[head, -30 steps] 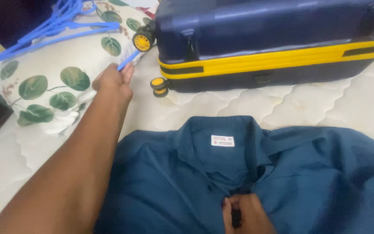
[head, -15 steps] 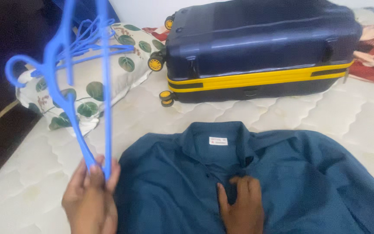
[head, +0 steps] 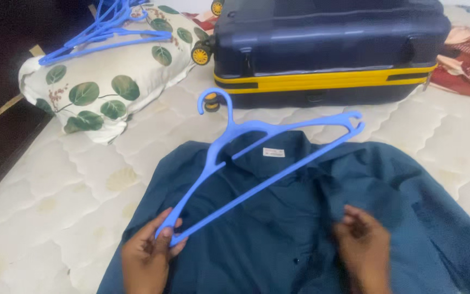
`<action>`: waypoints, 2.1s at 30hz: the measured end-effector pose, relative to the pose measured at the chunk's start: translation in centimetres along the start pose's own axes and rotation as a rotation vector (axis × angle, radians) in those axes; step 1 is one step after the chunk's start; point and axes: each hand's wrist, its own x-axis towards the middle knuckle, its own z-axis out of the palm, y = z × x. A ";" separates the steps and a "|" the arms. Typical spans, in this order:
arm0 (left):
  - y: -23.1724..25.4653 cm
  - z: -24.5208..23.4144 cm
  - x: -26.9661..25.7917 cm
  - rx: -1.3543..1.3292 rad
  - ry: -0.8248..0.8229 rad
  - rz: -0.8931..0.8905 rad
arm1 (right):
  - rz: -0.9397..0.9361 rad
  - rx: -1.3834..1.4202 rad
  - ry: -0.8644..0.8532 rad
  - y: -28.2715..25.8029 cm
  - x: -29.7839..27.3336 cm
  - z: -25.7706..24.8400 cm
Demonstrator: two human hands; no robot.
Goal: The person places a blue long-sleeve shirt on a blue hanger and buttons it from the collar down to the bottom. The shirt remains on the hanger throughout the process.
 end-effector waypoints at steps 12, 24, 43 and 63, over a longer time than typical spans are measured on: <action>2.0 -4.9 1.8 0.332 0.024 0.034 | 0.446 0.664 0.036 -12.8 0.9 -6.0; 3.1 1.7 0.5 0.313 -0.055 0.063 | 0.128 0.468 0.043 -14.1 0.8 -7.3; 5.6 16.0 -0.3 0.034 -0.208 0.070 | -0.707 -0.414 -0.104 -12.6 -1.3 -2.2; 4.2 15.7 6.7 0.698 0.009 0.389 | -0.612 -0.218 -0.351 -10.5 -1.1 1.3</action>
